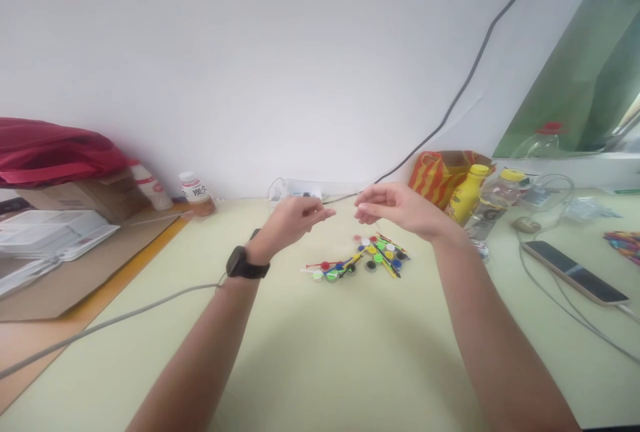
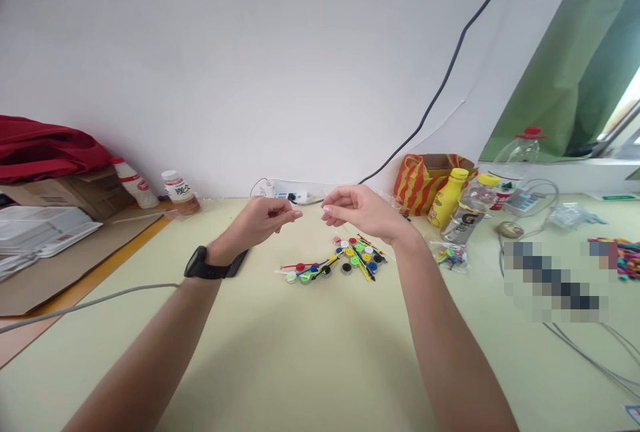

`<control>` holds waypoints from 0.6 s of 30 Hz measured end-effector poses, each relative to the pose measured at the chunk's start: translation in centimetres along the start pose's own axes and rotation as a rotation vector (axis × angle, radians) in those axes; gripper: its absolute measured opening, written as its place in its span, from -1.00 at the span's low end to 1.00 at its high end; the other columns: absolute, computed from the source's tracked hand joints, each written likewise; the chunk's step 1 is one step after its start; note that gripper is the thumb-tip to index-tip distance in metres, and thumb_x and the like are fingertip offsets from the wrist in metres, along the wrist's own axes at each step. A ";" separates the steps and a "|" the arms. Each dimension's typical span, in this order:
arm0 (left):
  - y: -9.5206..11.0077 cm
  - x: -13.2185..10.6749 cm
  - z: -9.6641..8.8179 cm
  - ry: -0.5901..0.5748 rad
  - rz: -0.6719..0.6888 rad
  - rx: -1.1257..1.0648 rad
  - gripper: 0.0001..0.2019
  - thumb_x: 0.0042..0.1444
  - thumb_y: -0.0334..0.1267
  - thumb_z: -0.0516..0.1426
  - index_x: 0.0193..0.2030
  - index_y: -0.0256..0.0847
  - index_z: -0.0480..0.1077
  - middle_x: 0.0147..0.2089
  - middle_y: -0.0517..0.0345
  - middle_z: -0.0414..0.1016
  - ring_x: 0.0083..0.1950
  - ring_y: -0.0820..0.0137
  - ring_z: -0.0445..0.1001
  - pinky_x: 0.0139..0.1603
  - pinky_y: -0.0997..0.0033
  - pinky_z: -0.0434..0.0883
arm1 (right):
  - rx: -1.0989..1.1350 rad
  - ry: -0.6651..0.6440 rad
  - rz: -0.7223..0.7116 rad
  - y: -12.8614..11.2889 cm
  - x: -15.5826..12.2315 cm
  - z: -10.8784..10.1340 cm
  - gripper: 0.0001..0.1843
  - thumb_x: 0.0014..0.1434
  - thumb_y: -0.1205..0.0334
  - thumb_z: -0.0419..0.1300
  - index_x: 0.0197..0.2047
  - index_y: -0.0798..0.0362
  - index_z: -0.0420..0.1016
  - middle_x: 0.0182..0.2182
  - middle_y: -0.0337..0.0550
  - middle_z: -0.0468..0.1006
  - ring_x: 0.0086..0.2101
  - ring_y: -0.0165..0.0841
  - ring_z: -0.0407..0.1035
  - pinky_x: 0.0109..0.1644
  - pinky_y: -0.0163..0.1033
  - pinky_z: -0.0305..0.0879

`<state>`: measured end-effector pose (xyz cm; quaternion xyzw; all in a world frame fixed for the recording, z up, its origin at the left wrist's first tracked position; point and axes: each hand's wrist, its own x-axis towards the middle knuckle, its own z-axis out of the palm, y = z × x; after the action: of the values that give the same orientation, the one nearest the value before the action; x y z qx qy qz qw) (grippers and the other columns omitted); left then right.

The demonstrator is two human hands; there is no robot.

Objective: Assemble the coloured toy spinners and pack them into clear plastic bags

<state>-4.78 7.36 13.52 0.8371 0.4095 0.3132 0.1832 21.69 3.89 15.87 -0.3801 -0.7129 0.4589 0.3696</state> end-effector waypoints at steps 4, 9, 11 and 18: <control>0.5 -0.1 -0.1 -0.008 0.051 0.045 -0.53 0.28 0.16 0.12 -0.43 -0.18 0.53 -0.54 0.18 0.47 -0.50 0.43 0.34 -0.48 0.43 0.18 | -0.035 -0.142 0.024 -0.4 -0.3 0.2 -0.61 0.27 -0.07 0.29 0.04 -0.03 0.62 0.01 -0.04 0.65 0.04 -0.18 0.52 0.17 -0.04 0.45; 1.3 -0.1 0.1 -0.048 0.123 0.002 -0.57 0.32 0.12 0.08 -0.22 -0.11 0.66 -0.31 0.10 0.66 -0.31 0.32 0.52 -0.28 0.37 0.37 | -0.145 -0.405 -0.028 0.0 0.0 0.4 -0.46 0.30 -0.02 0.27 0.32 -0.18 0.43 0.28 -0.13 0.45 0.26 -0.16 0.33 0.26 -0.06 0.37; 1.7 -0.2 -0.1 -0.101 0.129 -0.023 -0.58 0.32 0.13 0.08 -0.16 -0.08 0.67 -0.18 0.08 0.69 -0.21 0.26 0.57 -0.21 0.35 0.42 | -0.172 -0.480 -0.074 0.2 0.3 0.5 -0.37 0.27 0.01 0.31 0.38 -0.21 0.35 0.33 -0.15 0.38 0.32 -0.14 0.24 0.31 -0.06 0.31; 1.8 -1.1 -1.7 -0.425 0.015 0.012 -0.34 0.17 0.20 0.22 0.38 0.09 0.33 0.37 0.09 0.40 0.29 0.11 0.46 0.22 0.23 0.40 | -0.382 -0.590 -0.102 0.5 0.3 0.8 -0.10 0.06 0.02 0.47 0.42 -0.33 0.26 0.40 -0.34 0.25 0.35 -0.14 0.20 0.38 -0.19 0.19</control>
<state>-5.35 5.48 15.39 0.8884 0.3571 0.1284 0.2583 20.97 4.05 15.22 -0.2575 -0.8800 0.3882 0.0923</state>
